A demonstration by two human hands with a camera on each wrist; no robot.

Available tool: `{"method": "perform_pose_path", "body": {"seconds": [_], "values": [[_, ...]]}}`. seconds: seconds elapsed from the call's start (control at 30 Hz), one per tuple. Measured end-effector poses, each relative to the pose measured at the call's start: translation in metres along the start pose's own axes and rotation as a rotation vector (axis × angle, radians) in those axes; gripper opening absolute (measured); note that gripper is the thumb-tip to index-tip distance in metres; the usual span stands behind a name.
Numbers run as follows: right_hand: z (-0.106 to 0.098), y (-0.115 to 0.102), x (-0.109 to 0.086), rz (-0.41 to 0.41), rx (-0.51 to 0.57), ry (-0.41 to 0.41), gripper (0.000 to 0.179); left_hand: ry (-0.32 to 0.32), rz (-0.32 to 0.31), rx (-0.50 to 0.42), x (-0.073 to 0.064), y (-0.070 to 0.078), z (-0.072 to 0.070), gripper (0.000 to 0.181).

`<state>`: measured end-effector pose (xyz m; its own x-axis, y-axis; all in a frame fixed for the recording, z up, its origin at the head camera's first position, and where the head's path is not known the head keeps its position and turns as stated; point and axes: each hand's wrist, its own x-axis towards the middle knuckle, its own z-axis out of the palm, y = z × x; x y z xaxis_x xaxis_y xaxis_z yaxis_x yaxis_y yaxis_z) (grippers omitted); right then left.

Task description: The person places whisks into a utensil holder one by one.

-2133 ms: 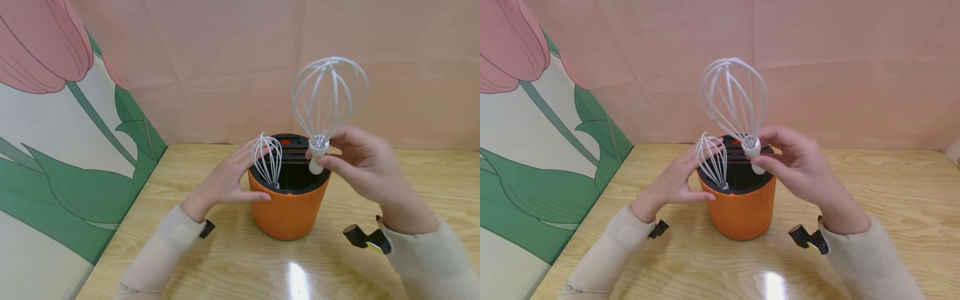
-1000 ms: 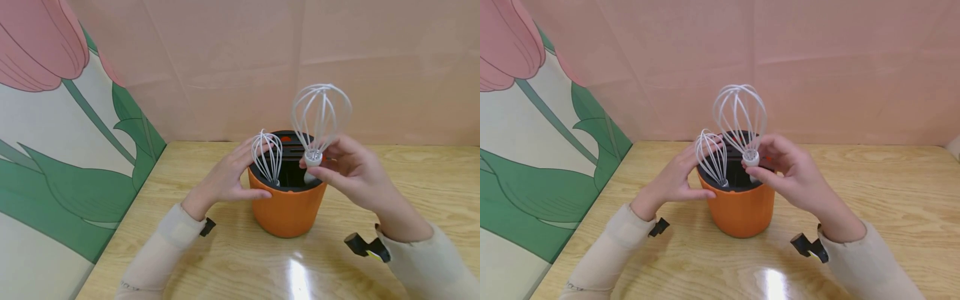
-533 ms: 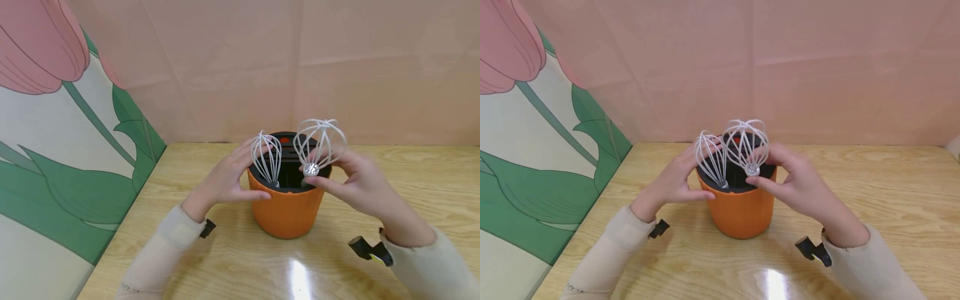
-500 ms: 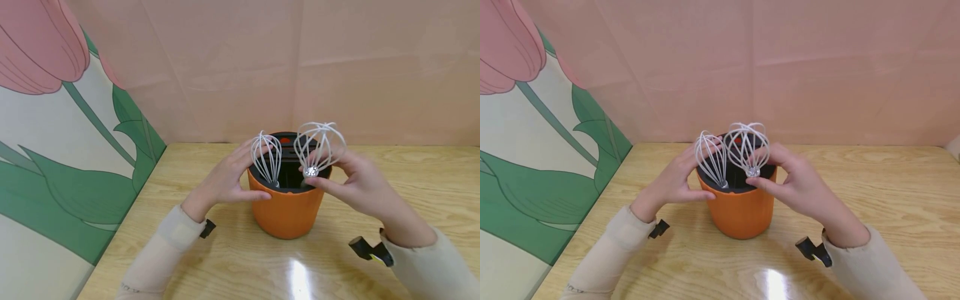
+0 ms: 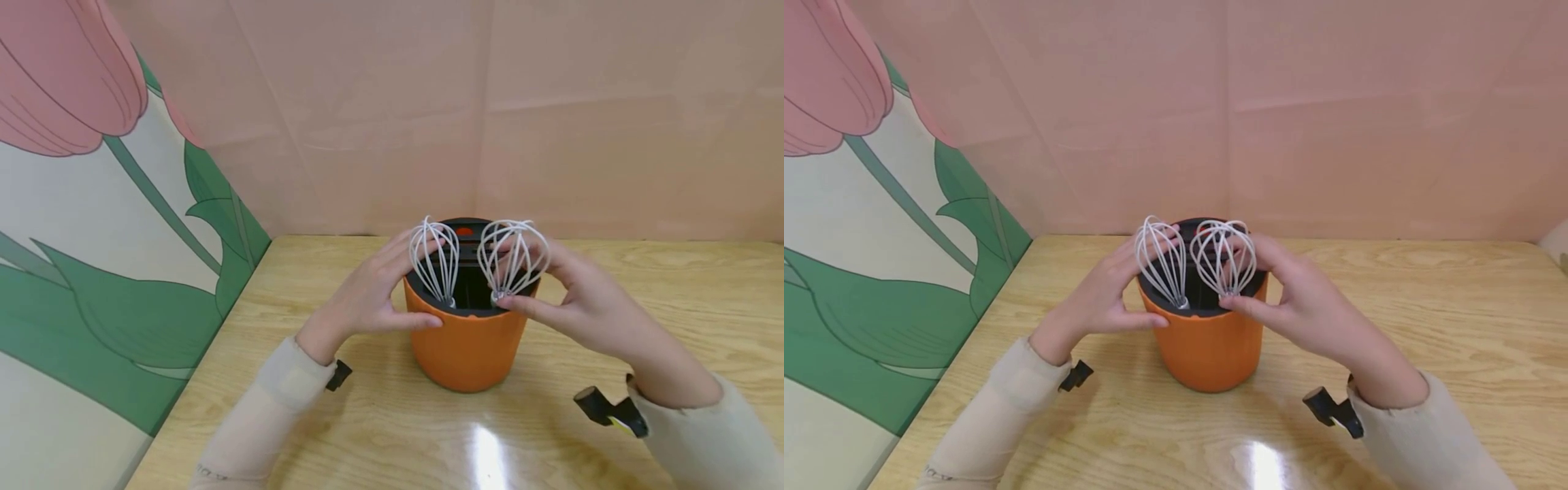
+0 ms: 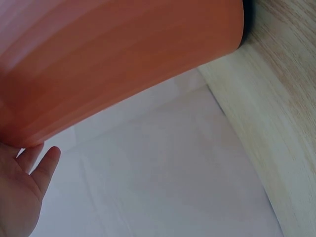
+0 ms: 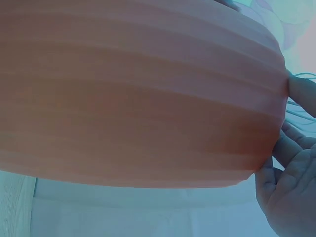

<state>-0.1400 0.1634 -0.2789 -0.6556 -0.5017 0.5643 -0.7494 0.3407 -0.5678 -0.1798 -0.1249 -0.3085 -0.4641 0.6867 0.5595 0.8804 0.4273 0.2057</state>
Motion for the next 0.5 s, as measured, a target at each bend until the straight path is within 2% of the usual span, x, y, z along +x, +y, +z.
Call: {"method": "perform_pose_path", "body": {"seconds": [0.13, 0.27, 0.37, 0.5], "values": [[-0.003, 0.001, -0.004, 0.018, -0.019, 0.007, 0.064, -0.016, -0.002, 0.010, 0.002, 0.000, 0.000, 0.093], [-0.007, 0.002, -0.011, -0.010, -0.055, 0.033, 0.068, -0.061, -0.022, 0.024, 0.002, 0.002, -0.003, 0.097], [-0.011, 0.004, -0.019, -0.049, -0.077, 0.048, 0.066, -0.104, -0.062, 0.022, -0.001, 0.004, -0.007, 0.102], [-0.021, 0.012, -0.033, -0.054, -0.108, 0.089, 0.061, -0.138, -0.152, 0.004, -0.010, 0.004, -0.013, 0.109]]}}
